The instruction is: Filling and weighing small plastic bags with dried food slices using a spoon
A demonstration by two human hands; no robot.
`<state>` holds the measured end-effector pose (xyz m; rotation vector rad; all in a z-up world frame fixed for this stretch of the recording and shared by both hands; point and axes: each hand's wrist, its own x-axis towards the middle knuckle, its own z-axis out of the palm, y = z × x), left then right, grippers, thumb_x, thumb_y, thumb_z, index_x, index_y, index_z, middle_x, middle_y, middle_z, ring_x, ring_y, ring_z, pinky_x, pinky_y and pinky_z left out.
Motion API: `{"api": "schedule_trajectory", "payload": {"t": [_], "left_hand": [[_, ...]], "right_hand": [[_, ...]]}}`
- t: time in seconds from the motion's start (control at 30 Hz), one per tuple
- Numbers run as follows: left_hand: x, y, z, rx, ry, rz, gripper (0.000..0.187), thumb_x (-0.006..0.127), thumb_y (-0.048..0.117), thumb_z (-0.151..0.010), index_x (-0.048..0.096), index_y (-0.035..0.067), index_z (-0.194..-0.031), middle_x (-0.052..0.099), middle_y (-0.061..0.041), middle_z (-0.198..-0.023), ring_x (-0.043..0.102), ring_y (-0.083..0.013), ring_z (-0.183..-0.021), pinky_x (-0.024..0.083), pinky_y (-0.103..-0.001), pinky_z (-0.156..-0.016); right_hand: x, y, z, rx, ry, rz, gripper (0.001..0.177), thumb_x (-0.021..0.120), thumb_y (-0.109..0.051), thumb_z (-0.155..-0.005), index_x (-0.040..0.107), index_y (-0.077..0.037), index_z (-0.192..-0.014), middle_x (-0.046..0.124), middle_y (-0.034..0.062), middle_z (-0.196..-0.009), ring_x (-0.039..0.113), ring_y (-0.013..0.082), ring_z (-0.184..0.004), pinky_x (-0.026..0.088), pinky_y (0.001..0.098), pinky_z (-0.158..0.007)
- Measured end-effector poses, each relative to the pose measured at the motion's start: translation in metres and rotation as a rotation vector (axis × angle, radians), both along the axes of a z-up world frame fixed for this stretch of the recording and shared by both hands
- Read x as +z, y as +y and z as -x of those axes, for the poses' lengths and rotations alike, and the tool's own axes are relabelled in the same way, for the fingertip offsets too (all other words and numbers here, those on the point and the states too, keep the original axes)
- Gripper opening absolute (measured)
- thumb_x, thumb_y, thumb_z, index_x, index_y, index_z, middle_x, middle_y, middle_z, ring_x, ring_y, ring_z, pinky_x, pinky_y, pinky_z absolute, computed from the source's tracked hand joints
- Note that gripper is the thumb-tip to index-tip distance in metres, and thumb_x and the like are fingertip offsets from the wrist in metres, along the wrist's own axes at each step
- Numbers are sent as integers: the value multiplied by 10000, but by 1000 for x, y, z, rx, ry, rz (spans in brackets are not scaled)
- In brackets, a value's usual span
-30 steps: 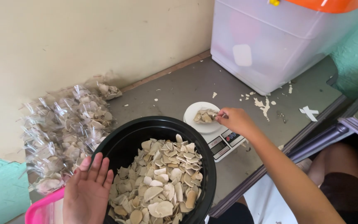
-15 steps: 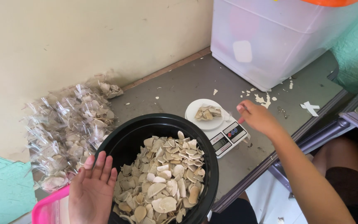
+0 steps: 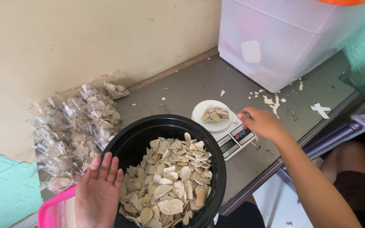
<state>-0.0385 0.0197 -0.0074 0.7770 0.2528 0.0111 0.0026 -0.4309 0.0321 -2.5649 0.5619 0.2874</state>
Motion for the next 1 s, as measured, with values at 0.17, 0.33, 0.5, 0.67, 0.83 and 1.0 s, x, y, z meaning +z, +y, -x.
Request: {"api": "schedule_trajectory", "payload": {"t": [0.17, 0.33, 0.5, 0.67, 0.83, 1.0], "left_hand": [[-6, 3, -2, -1, -16, 24, 360, 488, 384, -989, 570, 175, -1270, 615, -88, -1389, 570, -254, -1318, 433, -391, -1037], [-2, 1, 1, 55, -34, 83, 308, 509, 365, -985, 591, 196, -1229, 625, -60, -1336, 584, -213, -1239, 444, -370, -1020], [-3, -1, 3, 76, -121, 187, 272, 573, 307, -963, 642, 158, -1180, 661, -91, -1250, 613, -229, -1142, 469, -359, -955], [-3, -6, -3, 131, -18, 215, 283, 529, 285, -966, 605, 142, -1198, 655, -113, -1273, 609, -251, -1147, 462, -372, -941], [12, -14, 1, 131, -6, 251, 345, 525, 276, -969, 580, 101, -1262, 648, -124, -1263, 608, -260, -1129, 457, -368, -909], [32, -19, 8, 104, 55, 216, 391, 480, 250, -995, 538, 69, -1336, 620, -147, -1247, 580, -280, -1126, 445, -392, -919]], "right_hand": [[-4, 4, -2, 13, 7, -14, 401, 401, -510, -1019, 626, -277, -1255, 817, -50, -968, 644, 194, -753, 467, 357, -705], [-13, 16, -8, 47, -2, -45, 429, 413, -514, -1019, 594, -280, -1329, 832, -32, -928, 590, 164, -650, 448, 347, -670], [-22, 35, -20, -26, -35, -121, 408, 436, -528, -1011, 577, -266, -1290, 818, 0, -918, 709, 218, -614, 496, 358, -746], [-69, 14, -42, -67, -139, -126, 538, 488, -587, -945, 622, -251, -1343, 776, 38, -1067, 716, 260, -669, 545, 374, -658], [-112, -20, -68, -116, -353, -243, 516, 655, -550, -891, 761, -121, -1157, 762, 79, -1096, 680, 249, -1009, 453, 374, -859], [-110, -38, -90, -18, -375, 46, 350, 660, -501, -951, 778, -191, -1062, 794, 13, -1098, 697, 252, -1040, 473, 378, -873]]}}
